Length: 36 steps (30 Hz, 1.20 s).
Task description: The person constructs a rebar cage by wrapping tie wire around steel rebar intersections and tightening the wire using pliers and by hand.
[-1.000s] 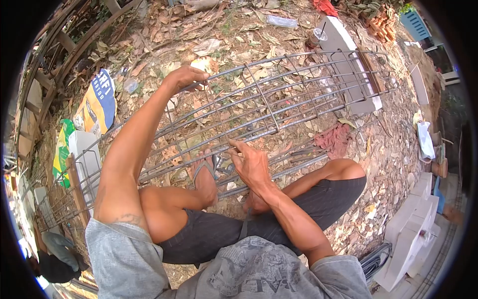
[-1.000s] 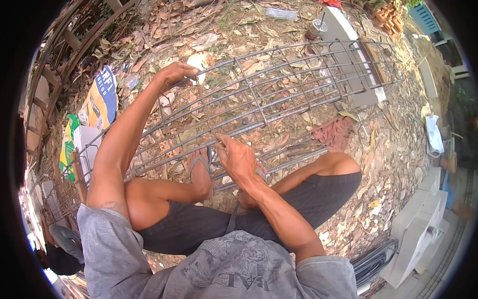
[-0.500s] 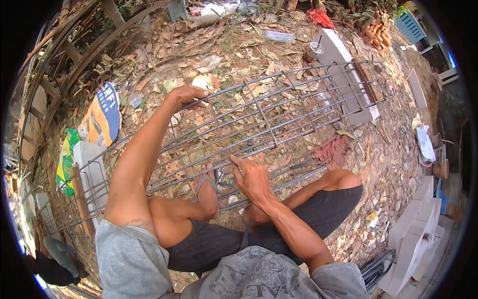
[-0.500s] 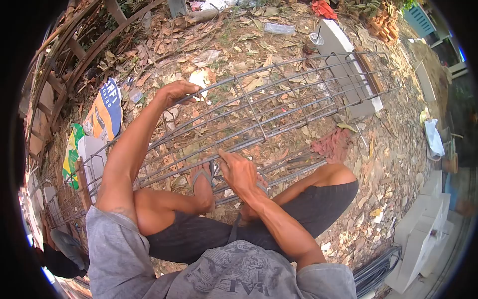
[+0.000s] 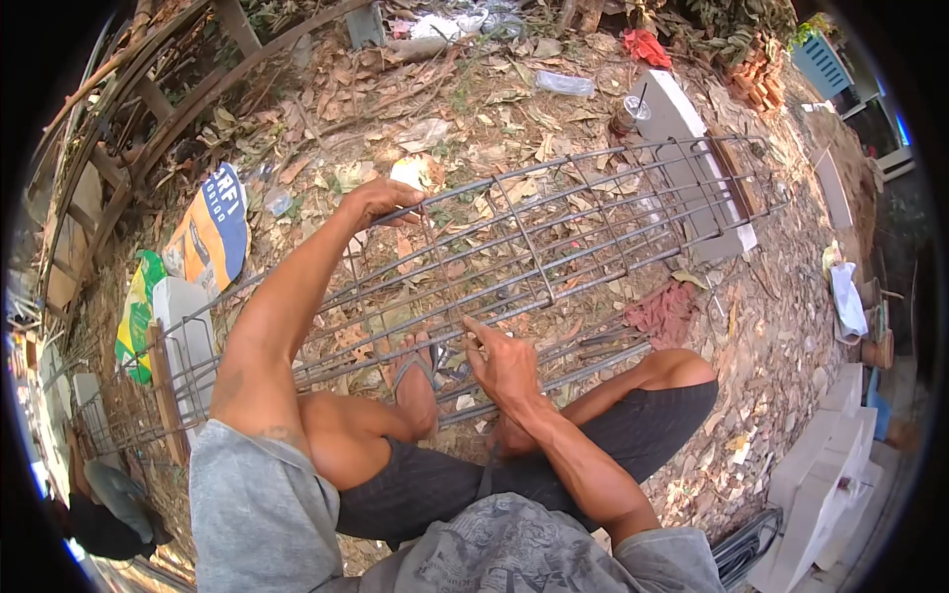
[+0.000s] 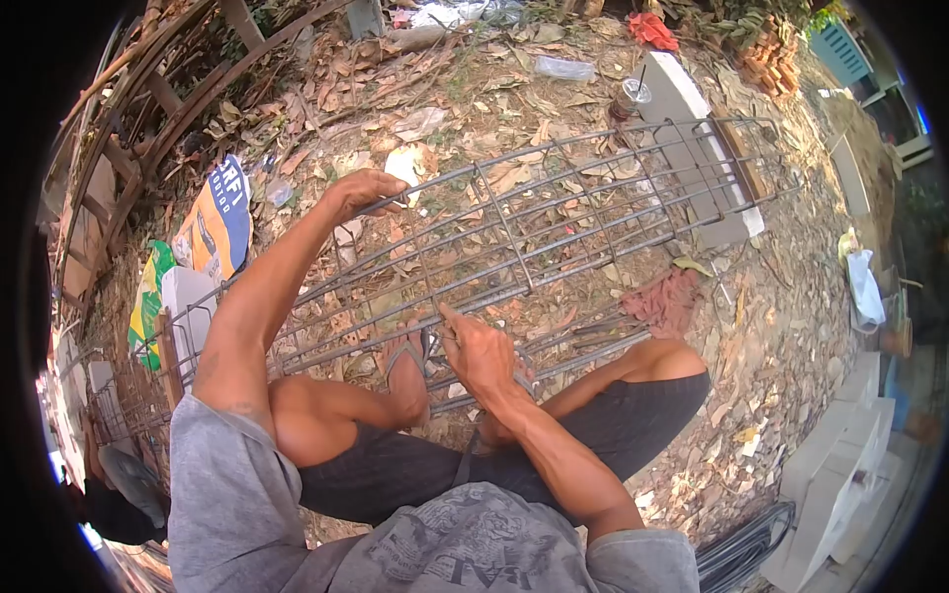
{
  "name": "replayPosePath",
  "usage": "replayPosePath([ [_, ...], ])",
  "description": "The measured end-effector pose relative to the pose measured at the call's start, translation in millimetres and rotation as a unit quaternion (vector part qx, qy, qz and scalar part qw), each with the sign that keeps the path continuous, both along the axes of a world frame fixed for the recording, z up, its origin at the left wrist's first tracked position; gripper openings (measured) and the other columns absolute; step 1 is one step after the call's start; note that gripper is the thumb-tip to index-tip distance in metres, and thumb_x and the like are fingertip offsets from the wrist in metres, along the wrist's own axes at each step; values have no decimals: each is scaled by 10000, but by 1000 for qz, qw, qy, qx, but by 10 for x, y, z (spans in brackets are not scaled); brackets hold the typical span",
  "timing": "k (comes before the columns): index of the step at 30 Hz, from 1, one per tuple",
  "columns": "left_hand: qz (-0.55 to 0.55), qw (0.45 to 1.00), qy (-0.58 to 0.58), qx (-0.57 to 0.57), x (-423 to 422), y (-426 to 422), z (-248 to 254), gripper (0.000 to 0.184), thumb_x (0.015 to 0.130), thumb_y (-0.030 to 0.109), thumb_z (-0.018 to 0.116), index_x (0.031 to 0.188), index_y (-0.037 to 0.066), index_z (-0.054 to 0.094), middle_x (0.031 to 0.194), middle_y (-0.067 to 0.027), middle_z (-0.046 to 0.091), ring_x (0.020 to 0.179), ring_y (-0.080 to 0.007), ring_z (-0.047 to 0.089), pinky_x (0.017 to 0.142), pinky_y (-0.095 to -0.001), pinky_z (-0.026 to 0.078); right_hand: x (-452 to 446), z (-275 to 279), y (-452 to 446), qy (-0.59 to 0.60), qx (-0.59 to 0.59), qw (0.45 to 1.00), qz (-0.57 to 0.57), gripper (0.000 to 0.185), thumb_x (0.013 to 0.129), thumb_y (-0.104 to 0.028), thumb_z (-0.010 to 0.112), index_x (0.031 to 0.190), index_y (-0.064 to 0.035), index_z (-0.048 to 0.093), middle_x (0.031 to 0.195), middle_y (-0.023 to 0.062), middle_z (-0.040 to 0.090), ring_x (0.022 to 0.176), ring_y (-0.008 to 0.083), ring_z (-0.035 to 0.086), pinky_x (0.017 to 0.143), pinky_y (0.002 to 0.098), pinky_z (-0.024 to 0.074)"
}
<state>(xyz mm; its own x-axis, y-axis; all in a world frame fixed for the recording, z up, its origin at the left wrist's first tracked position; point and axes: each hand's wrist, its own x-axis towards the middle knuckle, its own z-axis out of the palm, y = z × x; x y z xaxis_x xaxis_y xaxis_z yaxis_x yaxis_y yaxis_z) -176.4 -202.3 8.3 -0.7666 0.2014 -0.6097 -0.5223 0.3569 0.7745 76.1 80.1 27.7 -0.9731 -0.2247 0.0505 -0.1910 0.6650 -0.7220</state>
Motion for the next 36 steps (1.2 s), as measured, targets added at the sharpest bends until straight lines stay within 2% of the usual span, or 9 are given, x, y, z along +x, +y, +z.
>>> replayPosePath([
  [3, -13, 1000, 7, 5, -1, -37, -7, 435, 936, 390, 788, 1201, 48, 746, 1098, -91, 778, 937, -178, 762, 662, -248, 592, -105, 572, 88, -148, -17, 989, 20, 365, 969, -277, 678, 1288, -100, 689, 894, 148, 749, 770, 366, 726, 704, 479, 551],
  [8, -22, 999, -7, 31, 31, -56, 98, 471, 920, 401, 804, 1243, 66, 734, 1113, -98, 769, 933, -188, 746, 718, -294, 599, -597, 953, 482, 13, -21, 999, -24, 286, 1055, -252, 564, 1262, -72, 646, 783, 176, 694, 720, 346, 700, 689, 467, 528],
  [13, -21, 997, -39, 63, -60, -104, -51, 454, 916, 384, 811, 1238, 74, 735, 993, -77, 750, 836, -169, 712, 696, -293, 593, -1285, 1829, 305, 0, 107, 993, -50, 237, 1057, -164, 538, 1218, -55, 673, 762, 201, 686, 670, 368, 682, 651, 480, 494],
  [18, -13, 991, -64, 118, -113, -100, -246, 381, 915, 344, 816, 1194, 93, 747, 870, -26, 730, 679, -99, 668, 574, -256, 545, -2282, 1705, -86, 121, 270, 949, 113, 251, 1036, -177, 558, 1207, -91, 721, 851, 183, 740, 713, 359, 700, 710, 462, 530],
  [19, -41, 988, -70, 131, -139, -132, -294, 554, 833, 426, 878, 1244, 88, 724, 1009, -56, 746, 753, -106, 684, 634, -277, 574, -2475, 1649, -172, 123, 302, 935, 139, 258, 1035, -192, 564, 1209, -111, 736, 888, 165, 763, 729, 346, 704, 728, 443, 542],
  [22, -30, 987, -62, 145, -112, -122, -258, 446, 848, 399, 871, 1154, 103, 739, 912, -20, 746, 681, -92, 672, 607, -272, 565, -2913, 1479, -576, 36, 403, 892, 201, 290, 985, -229, 575, 1180, -152, 777, 955, 173, 769, 899, 360, 742, 832, 476, 576],
  [25, -22, 984, -68, 160, -94, -102, -249, 357, 881, 373, 846, 1074, 95, 732, 946, -55, 773, 691, -101, 685, 600, -273, 569, -3289, 1185, -832, -16, 449, 843, 296, 299, 957, -257, 588, 1161, -206, 801, 1050, 108, 790, 986, 320, 745, 895, 440, 579],
  [28, -12, 983, -84, 162, -84, -93, -239, 345, 904, 333, 827, 1107, 67, 742, 1016, -95, 784, 780, -138, 735, 654, -275, 610, -3493, 980, -1013, -83, 411, 805, 419, 330, 960, -219, 563, 1198, -184, 790, 1021, 105, 793, 884, 268, 746, 861, 423, 572],
  [36, 0, 975, -115, 191, -120, -100, -300, 448, 903, 300, 827, 1232, 15, 721, 1077, -142, 772, 889, -203, 765, 736, -286, 643, -3673, 675, -1261, -140, 427, 752, 482, 306, 935, -184, 587, 1152, -163, 801, 1069, 96, 791, 917, 257, 728, 885, 397, 558],
])
